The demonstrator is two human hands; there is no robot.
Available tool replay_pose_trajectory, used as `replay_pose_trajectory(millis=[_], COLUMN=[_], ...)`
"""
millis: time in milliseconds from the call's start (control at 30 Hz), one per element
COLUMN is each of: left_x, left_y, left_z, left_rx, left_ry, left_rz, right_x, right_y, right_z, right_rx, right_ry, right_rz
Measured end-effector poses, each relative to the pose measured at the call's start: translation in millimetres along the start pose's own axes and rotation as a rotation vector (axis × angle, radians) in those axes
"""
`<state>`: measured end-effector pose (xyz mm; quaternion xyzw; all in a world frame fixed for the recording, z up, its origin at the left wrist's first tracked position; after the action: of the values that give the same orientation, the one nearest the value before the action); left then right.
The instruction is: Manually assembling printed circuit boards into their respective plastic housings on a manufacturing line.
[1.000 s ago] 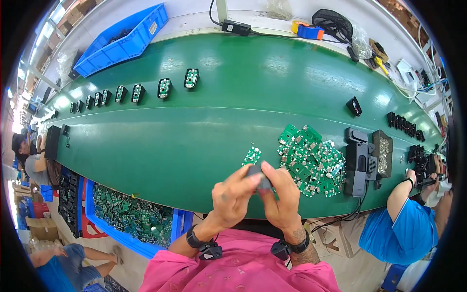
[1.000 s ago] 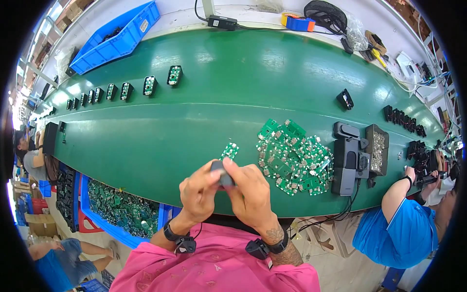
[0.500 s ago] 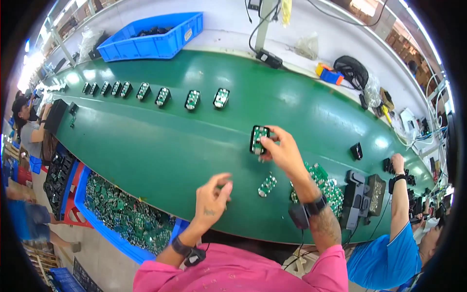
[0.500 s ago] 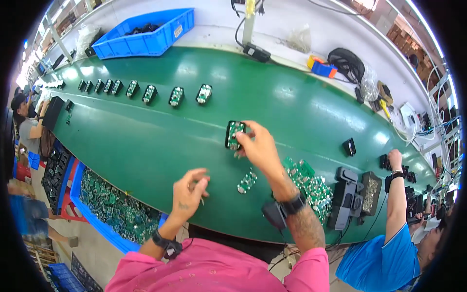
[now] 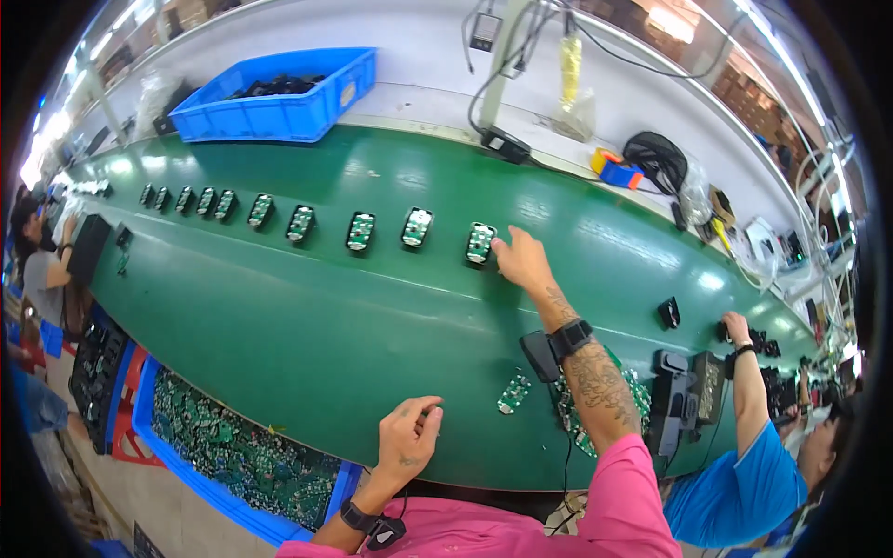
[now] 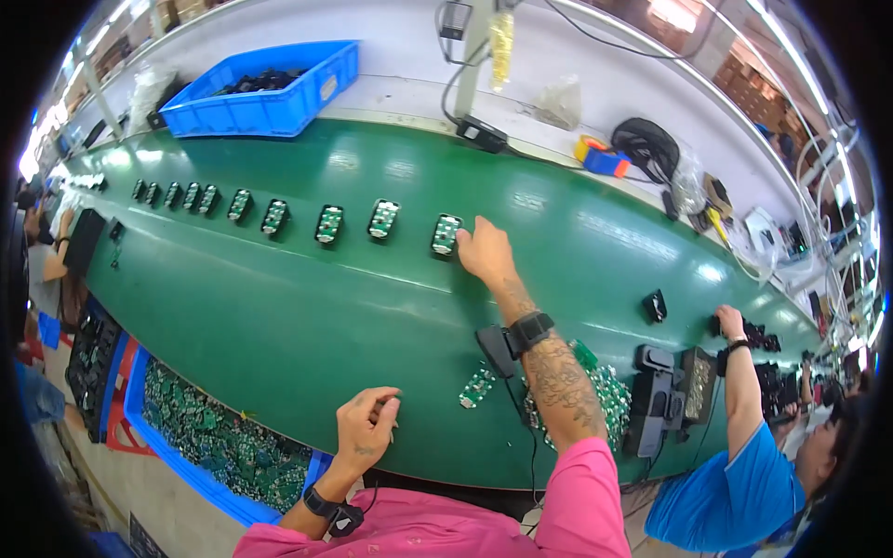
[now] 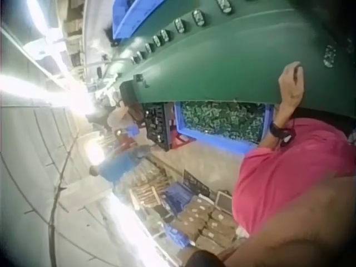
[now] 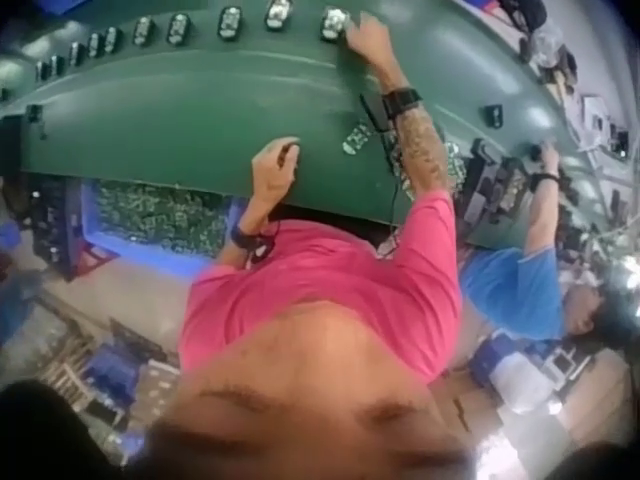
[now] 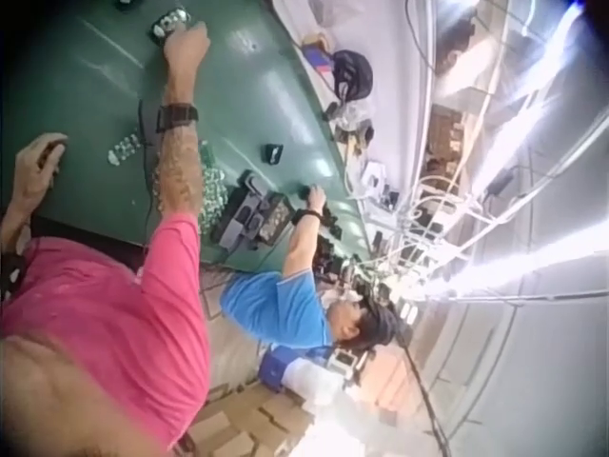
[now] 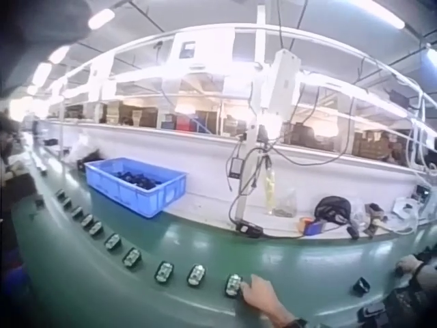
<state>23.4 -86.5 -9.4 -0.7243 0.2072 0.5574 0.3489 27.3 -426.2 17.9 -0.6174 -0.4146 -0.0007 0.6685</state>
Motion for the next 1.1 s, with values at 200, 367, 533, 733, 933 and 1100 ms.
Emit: replay_pose_trajectory(millis=[200,367,533,733,933,1100], left_x=[-5.0,0.4,1.6,-4.8,-45.3,-12.7], left_y=[2.4,0.4,-1.1,9.6,50.1,39.2], left_z=[-1.5,2.6,5.9,5.6,10.9,13.1], left_rx=[0.010,0.014,-0.039,-0.025,0.206,0.268], left_ry=[-0.002,-0.032,-0.005,0.105,0.038,-0.004], left_rz=[0.006,0.034,-0.021,-0.037,0.176,0.261], right_x=[-153.6,-306.0,-311.9,-188.3,10.2,5.8], right_y=[-164.5,-263.0,-227.2,-194.2,-94.1,-82.9], right_z=[5.0,43.8,69.2,79.5,218.9,242.4], right_rx=[-0.212,-0.495,0.003,0.029,0.321,0.475], right_ry=[0.143,0.372,0.422,0.257,-0.172,-0.197], right_rz=[0.393,0.338,0.535,0.317,-0.093,-0.383])
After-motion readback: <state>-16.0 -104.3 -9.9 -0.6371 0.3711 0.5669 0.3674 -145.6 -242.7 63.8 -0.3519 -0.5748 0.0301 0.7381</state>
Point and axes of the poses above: each hand's wrist, its own z-axis away from the middle knuckle, its own y-axis out of the palm, x = y × z, the point moved 2 cm from there along -z, towards the middle knuckle
